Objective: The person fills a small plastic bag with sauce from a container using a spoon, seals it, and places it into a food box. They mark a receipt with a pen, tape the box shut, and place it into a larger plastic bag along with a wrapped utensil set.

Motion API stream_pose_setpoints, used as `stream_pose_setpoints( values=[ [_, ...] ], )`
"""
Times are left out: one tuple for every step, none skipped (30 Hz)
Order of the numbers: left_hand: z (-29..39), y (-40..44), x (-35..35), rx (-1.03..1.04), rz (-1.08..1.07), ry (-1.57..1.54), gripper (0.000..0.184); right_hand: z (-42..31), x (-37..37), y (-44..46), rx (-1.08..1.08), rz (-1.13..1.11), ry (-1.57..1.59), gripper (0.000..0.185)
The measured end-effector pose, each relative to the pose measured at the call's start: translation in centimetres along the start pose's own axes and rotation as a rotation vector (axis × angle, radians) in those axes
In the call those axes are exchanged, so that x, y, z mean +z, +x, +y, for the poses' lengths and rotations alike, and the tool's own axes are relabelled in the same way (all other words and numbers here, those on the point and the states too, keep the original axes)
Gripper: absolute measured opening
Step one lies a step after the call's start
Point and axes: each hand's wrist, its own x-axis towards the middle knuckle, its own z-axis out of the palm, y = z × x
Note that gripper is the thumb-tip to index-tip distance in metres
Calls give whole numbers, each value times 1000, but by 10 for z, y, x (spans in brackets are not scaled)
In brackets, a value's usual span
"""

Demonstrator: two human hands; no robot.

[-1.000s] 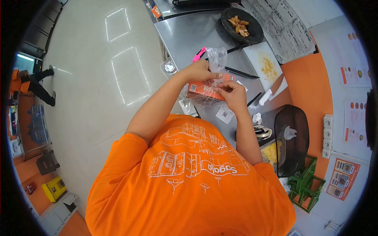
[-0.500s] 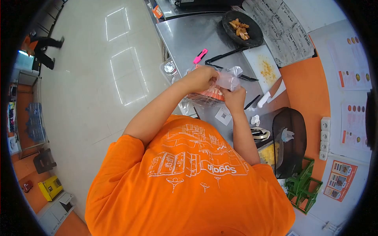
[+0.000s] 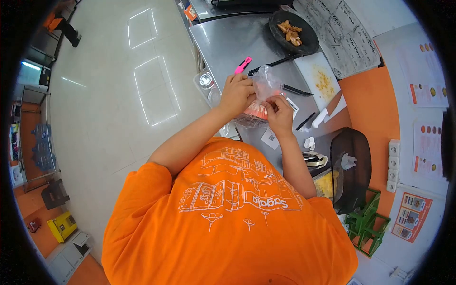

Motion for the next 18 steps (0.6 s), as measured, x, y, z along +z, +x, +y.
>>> stream_pose_setpoints(
  values=[
    [-2,0,3,4,-4,-3,16,1,2,0,-9,4,7,11],
    [-3,-1,7,10,-15,-47,17,3,2,-3,-14,7,13,11],
    [-2,-2,8,14,-28,-95,18,5,2,-4,-1,9,9,11],
    [0,-4,10,16,-37,-104,18,7,1,-3,-14,-4,-13,11],
    [-1,-3,10,36,-44,-154,20,8,-1,-2,-32,-16,-35,11],
    [0,0,7,57,-49,-203,21,7,-2,-1,-28,-12,-39,11],
    [2,3,4,62,-52,-208,21,5,-3,-1,-49,-7,-4,11],
    [3,5,0,19,-95,-215,24,3,-4,0,-72,-2,32,10],
    [4,8,-2,-24,-138,-222,27,0,-6,1,-71,2,29,10],
    [6,11,-4,-21,-138,-225,27,-3,-8,1,-57,-27,-3,10],
    [7,13,-5,-59,-206,-207,28,-5,-10,0,-43,-55,-36,9],
    [8,15,-5,-96,-275,-187,30,-5,-8,0,-42,-51,-38,9],
    [5,13,2,-91,-278,-190,30,-6,-6,-2,2,-24,14,8],
    [-2,9,13,-105,-187,-216,30,-6,-3,-2,46,5,67,8],
    [-4,9,16,-119,-98,-243,33,-8,-1,-4,52,14,66,8],
    [-8,8,19,-112,-111,-249,33,-12,2,-7,60,57,62,9],
    [-12,7,21,-126,-141,-234,32,-13,5,-10,69,100,57,9],
    [-13,5,19,-140,-173,-219,31,-15,8,-15,107,137,86,11]
  ],
)
